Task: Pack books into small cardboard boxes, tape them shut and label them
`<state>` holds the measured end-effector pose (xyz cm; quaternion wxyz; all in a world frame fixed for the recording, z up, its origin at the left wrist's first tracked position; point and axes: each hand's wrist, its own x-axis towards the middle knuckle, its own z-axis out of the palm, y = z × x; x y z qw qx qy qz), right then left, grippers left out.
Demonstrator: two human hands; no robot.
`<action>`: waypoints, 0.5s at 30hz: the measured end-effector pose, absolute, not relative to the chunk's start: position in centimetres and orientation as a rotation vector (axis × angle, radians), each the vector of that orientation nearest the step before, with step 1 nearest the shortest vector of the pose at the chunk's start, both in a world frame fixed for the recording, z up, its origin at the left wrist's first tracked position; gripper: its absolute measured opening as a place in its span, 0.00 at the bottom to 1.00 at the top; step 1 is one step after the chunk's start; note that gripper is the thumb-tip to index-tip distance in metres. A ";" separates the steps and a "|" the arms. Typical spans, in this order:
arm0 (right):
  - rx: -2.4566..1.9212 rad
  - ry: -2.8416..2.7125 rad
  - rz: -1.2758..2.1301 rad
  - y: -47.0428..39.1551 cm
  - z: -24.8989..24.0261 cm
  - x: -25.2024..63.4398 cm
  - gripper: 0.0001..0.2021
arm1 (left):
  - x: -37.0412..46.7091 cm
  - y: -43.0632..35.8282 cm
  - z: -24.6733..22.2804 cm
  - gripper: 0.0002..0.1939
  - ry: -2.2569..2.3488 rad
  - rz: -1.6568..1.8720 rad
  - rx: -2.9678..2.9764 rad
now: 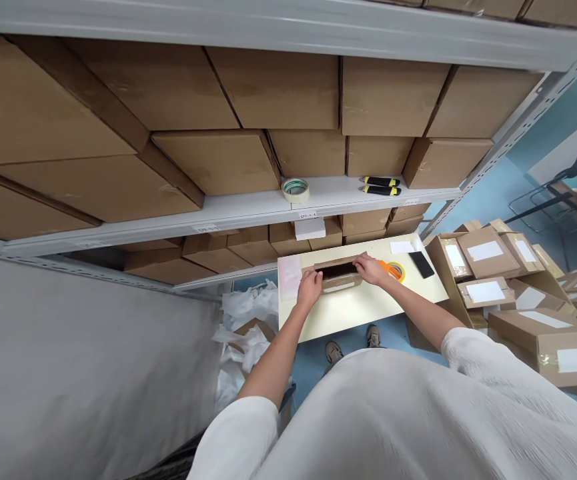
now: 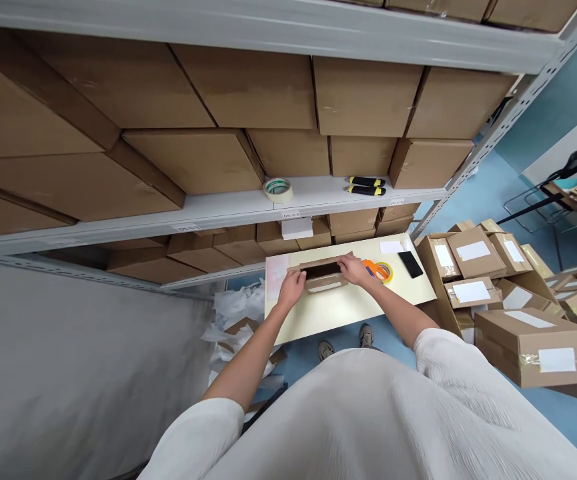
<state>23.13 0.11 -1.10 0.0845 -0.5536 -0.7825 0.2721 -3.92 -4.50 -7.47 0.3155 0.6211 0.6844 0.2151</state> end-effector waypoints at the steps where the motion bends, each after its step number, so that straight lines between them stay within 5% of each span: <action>1: -1.650 -2.335 0.818 0.2 -1.1 23.2 0.17 | -4.0 -4.6 -7.7 0.19 1.781 0.567 1.627; 5: -1.621 -2.364 0.836 0.4 -1.2 23.4 0.16 | -4.2 -5.4 -8.6 0.05 1.687 0.532 1.681; 8: -1.565 -2.440 0.816 0.8 -1.9 23.4 0.16 | -4.3 -6.2 -9.2 0.17 1.644 0.501 1.758; 10: -1.515 -2.495 0.760 1.2 -2.5 23.4 0.17 | -4.4 -6.5 -9.5 0.17 1.624 0.483 1.803; 15: -1.515 -2.609 0.794 2.9 -4.5 23.2 0.43 | -4.6 -6.7 -10.2 0.08 1.611 0.486 1.844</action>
